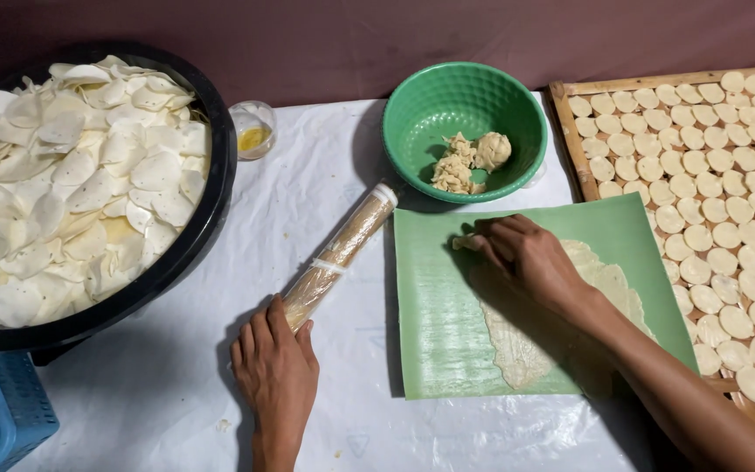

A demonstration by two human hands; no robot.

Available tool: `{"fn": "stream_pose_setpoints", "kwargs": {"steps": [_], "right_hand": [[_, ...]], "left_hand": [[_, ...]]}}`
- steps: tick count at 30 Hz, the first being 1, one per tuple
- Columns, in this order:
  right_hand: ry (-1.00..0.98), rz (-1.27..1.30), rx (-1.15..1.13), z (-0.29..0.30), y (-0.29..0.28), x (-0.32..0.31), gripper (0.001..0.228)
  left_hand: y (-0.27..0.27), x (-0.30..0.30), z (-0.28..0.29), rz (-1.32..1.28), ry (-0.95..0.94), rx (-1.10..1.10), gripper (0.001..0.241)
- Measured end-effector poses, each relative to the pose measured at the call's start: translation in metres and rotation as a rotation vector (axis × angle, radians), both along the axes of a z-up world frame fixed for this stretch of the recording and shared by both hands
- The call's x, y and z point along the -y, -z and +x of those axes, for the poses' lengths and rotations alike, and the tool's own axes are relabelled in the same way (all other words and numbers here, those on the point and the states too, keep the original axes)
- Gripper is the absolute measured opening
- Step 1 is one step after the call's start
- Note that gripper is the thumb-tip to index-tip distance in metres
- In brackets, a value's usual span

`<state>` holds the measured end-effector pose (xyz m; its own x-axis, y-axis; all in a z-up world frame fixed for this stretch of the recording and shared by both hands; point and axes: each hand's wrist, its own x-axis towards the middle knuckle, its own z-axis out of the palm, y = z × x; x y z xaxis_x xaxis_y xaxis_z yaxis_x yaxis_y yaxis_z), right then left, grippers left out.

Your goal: Rolling out dough and picking out pre-cut circular dough pieces for snacks.

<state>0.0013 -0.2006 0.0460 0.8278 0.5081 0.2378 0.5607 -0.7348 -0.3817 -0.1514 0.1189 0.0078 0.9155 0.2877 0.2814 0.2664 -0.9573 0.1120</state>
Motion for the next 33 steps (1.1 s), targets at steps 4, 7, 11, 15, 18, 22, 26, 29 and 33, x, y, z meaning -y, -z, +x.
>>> {"fn": "stream_pose_setpoints", "kwargs": {"steps": [4,7,11,15,18,22,26,29,33], "right_hand": [[0.087,-0.213,0.109,0.035,0.042,0.036,0.028],[-0.002,-0.299,0.099,0.047,0.048,0.028,0.044],[-0.071,-0.228,0.041,0.033,0.031,0.015,0.039],[-0.174,-0.037,-0.14,0.005,-0.002,0.001,0.042],[-0.209,-0.067,-0.129,-0.008,0.007,0.004,0.031],[-0.208,-0.209,-0.154,-0.025,0.037,0.007,0.039],[-0.171,-0.03,-0.062,-0.047,-0.003,-0.02,0.03],[-0.066,-0.031,0.023,-0.057,0.001,-0.022,0.019],[-0.055,-0.086,0.145,-0.072,0.001,-0.009,0.012]], "left_hand": [[-0.001,0.0,-0.001,-0.004,0.011,0.032,0.051],[-0.002,-0.003,-0.001,-0.033,0.024,0.034,0.049],[-0.01,-0.007,-0.009,-0.121,0.009,-0.022,0.052],[-0.015,-0.012,-0.017,-0.246,0.022,0.075,0.049],[-0.026,-0.012,-0.019,-0.294,0.073,0.141,0.05],[-0.043,-0.006,-0.011,-0.302,0.226,0.237,0.051],[-0.063,0.01,0.011,-0.26,0.344,0.263,0.054],[-0.07,0.019,0.034,-0.244,0.512,0.267,0.052],[-0.061,0.027,0.072,-0.146,0.793,0.289,0.052]]}}
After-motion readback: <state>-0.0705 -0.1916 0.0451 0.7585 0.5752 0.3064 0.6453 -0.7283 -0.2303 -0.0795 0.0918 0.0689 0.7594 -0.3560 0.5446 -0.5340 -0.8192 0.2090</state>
